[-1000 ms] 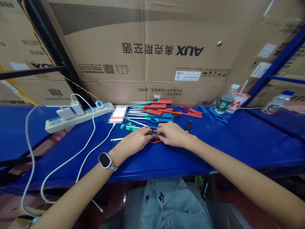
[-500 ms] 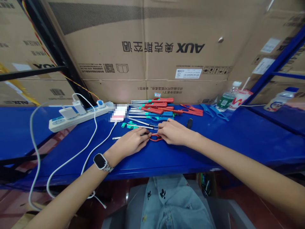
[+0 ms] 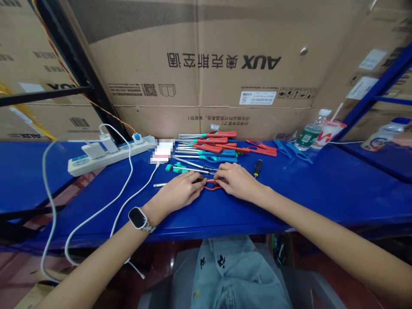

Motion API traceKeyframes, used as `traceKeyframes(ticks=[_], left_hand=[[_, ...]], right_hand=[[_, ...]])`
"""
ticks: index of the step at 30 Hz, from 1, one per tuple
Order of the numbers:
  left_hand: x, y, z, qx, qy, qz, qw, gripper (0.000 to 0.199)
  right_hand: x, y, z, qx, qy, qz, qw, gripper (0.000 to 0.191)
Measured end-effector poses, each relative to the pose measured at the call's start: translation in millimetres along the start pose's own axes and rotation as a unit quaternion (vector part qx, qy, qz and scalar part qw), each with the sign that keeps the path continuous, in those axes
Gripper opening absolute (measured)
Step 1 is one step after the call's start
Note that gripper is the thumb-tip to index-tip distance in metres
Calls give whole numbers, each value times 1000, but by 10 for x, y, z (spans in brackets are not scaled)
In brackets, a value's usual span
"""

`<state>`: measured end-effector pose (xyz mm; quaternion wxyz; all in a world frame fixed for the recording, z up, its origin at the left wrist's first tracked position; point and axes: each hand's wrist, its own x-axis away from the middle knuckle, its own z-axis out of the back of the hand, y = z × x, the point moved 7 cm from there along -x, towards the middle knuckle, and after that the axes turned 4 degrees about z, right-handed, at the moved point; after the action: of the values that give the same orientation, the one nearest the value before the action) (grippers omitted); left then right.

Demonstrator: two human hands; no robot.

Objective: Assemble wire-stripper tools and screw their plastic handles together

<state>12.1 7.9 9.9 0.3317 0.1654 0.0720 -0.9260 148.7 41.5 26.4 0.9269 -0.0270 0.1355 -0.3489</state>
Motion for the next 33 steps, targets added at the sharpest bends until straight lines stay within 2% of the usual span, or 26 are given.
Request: traceKeyframes(ticks=[11, 17, 27, 33], left_hand=[[9, -15, -15, -19, -14, 4, 1000, 32], [8, -4, -14, -29, -8, -2, 1000, 34], [9, -1, -18, -19, -1, -6, 1000, 33], [0, 0, -9, -23, -8, -8, 1000, 34]], right_hand=[[-102, -90, 37, 65, -52, 41, 996, 21], [-133, -55, 58, 39, -70, 52, 995, 16], [-137, 68, 2, -25, -27, -31, 999, 14], [-175, 23, 4, 15, -70, -14, 997, 20]])
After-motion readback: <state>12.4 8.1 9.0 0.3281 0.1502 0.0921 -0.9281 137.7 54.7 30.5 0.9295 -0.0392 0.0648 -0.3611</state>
